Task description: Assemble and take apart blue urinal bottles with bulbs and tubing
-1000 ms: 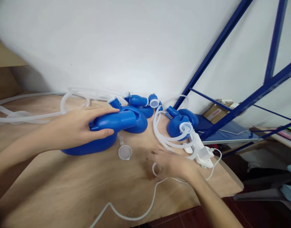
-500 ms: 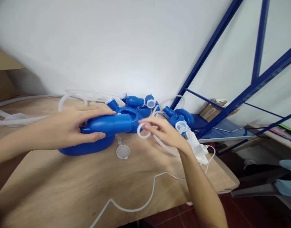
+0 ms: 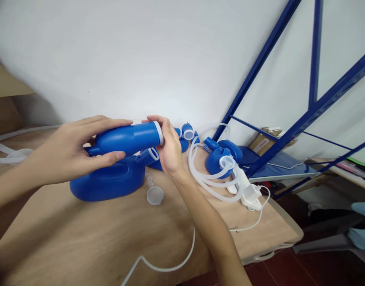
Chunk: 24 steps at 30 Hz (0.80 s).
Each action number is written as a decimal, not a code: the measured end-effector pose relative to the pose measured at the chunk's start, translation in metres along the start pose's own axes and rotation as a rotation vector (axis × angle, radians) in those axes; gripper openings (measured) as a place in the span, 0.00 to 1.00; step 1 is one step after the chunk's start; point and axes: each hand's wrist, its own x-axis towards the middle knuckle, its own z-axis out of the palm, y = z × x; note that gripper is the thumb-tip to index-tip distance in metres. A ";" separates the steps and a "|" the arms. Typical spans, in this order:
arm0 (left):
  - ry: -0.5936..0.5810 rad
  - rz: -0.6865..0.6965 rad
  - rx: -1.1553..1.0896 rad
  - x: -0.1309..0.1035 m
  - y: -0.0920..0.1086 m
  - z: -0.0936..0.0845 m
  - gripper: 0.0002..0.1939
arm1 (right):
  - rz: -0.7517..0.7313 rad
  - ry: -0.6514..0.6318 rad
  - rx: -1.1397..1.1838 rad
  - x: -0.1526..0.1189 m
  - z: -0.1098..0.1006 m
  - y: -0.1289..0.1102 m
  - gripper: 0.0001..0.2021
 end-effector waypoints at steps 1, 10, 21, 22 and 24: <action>0.007 -0.004 0.000 0.000 0.000 0.001 0.33 | -0.005 0.023 0.013 -0.001 0.003 0.003 0.24; 0.044 0.016 0.071 -0.001 -0.006 0.002 0.32 | -0.023 -0.167 -0.148 0.005 -0.017 0.004 0.27; 0.039 0.160 0.063 -0.007 -0.017 -0.020 0.32 | -0.202 -0.370 -0.440 0.003 -0.052 -0.026 0.38; 0.050 0.173 0.068 -0.009 -0.015 -0.021 0.33 | -0.252 -0.351 -0.454 0.001 -0.050 -0.027 0.37; 0.079 0.199 0.071 -0.011 -0.012 -0.023 0.33 | -0.358 -0.332 -0.486 -0.004 -0.048 -0.030 0.34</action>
